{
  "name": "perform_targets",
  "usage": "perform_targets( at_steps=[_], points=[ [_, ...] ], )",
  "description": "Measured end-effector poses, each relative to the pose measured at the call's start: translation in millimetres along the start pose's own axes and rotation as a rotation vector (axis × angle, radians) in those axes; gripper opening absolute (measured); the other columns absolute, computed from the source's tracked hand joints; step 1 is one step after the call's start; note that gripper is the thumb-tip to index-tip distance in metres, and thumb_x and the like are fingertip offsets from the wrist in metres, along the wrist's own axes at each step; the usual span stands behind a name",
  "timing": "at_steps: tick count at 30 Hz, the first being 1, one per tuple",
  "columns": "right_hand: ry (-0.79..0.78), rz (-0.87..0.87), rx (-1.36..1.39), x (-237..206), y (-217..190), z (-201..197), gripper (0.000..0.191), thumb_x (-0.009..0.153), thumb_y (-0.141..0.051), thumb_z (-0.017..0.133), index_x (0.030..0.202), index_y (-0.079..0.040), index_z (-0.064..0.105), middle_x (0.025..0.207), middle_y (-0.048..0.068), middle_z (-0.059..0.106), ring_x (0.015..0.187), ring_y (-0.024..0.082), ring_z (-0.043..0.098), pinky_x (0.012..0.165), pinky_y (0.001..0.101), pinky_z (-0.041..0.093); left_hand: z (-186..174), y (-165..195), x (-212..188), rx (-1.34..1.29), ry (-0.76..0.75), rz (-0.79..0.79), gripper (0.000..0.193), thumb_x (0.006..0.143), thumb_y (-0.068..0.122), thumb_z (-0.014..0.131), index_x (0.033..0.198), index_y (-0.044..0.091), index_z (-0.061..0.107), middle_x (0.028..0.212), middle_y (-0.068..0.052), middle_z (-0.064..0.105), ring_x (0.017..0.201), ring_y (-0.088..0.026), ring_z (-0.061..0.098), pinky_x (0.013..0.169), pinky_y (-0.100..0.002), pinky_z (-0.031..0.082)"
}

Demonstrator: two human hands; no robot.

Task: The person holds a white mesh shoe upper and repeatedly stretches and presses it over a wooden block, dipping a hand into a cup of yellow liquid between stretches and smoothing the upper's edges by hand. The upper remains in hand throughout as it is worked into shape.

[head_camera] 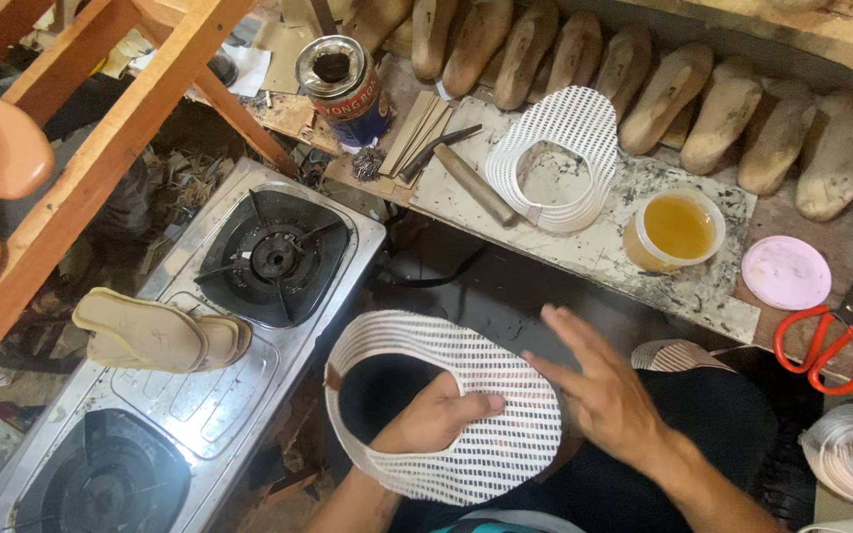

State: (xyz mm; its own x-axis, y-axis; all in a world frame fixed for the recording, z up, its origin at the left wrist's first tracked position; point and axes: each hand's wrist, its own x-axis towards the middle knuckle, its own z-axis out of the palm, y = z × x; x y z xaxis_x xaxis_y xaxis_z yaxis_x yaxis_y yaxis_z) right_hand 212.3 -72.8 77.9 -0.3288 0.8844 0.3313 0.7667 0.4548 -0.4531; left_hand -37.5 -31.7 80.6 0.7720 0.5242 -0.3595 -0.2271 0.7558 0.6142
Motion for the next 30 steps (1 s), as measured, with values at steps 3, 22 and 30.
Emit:
perform_targets(
  at_steps=[3,22,30],
  points=[
    [0.006,0.037,0.011,5,11,-7,0.046,0.070,0.004,0.068,0.113,-0.009,0.077,0.153,0.021,0.045,0.139,0.042,0.047,0.112,0.0490,0.041,4,-4,-5,0.142,0.124,0.139,0.030,0.100,0.011,0.059,0.123,-0.008,0.066,0.103,-0.009,0.073,0.087,-0.013,0.070,0.077,-0.027,0.058],
    [0.356,0.377,-0.356,17,123,-60,0.024,0.090,-0.027,0.081,0.094,-0.005,0.077,0.149,0.015,0.059,0.147,0.035,0.047,0.129,0.0481,0.038,-36,-28,28,-0.366,0.111,0.254,0.035,0.099,0.002,0.050,0.130,-0.013,0.057,0.121,-0.024,0.070,0.109,-0.031,0.071,0.096,-0.041,0.060],
    [0.226,0.121,0.177,-5,15,-22,0.038,0.079,-0.013,0.074,0.117,-0.007,0.072,0.153,0.018,0.047,0.146,0.036,0.043,0.121,0.0448,0.034,-13,-20,27,-0.427,-0.019,0.219,0.041,0.096,-0.004,0.048,0.135,-0.012,0.054,0.124,-0.027,0.067,0.111,-0.034,0.071,0.097,-0.044,0.061]
  ],
)
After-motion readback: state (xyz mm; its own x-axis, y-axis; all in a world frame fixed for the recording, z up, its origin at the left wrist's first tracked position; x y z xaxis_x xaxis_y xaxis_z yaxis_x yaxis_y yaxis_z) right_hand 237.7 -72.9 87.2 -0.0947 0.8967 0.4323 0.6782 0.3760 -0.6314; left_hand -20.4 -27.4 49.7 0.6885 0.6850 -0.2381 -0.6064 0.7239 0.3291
